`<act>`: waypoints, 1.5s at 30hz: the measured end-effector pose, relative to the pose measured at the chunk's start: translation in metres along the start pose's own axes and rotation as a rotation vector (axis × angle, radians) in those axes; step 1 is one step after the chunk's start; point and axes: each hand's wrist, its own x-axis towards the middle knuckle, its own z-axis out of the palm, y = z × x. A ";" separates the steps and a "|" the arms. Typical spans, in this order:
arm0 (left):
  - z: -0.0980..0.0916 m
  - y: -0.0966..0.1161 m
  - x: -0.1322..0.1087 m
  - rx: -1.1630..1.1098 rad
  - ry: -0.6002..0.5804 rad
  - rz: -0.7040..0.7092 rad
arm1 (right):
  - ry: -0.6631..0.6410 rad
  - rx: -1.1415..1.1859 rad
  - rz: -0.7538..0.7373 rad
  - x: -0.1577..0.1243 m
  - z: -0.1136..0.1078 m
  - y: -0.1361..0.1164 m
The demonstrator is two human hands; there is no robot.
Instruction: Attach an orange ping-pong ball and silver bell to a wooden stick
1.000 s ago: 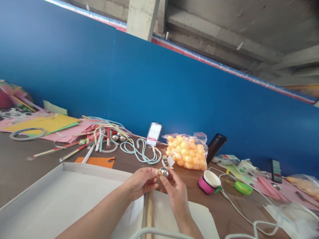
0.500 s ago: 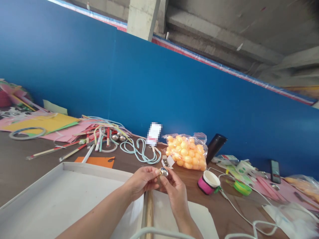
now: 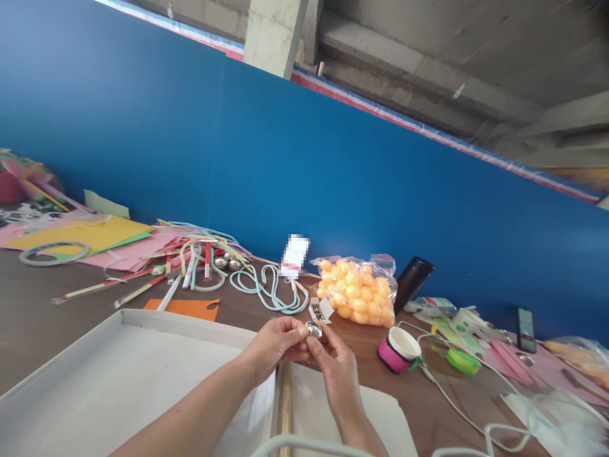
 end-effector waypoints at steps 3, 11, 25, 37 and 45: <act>0.001 0.000 0.000 -0.006 0.007 0.002 | -0.006 -0.024 -0.005 0.000 -0.001 0.001; -0.001 -0.003 0.001 -0.021 0.003 0.027 | 0.000 -0.068 -0.010 0.000 -0.002 0.001; -0.005 -0.006 0.006 -0.010 0.021 0.067 | -0.033 -0.018 0.002 -0.002 0.001 -0.008; -0.004 0.000 0.001 0.159 0.114 0.065 | -0.073 0.204 0.061 0.002 0.002 0.007; -0.007 -0.003 0.003 0.282 0.047 -0.051 | -0.115 -0.053 -0.011 0.000 0.000 0.001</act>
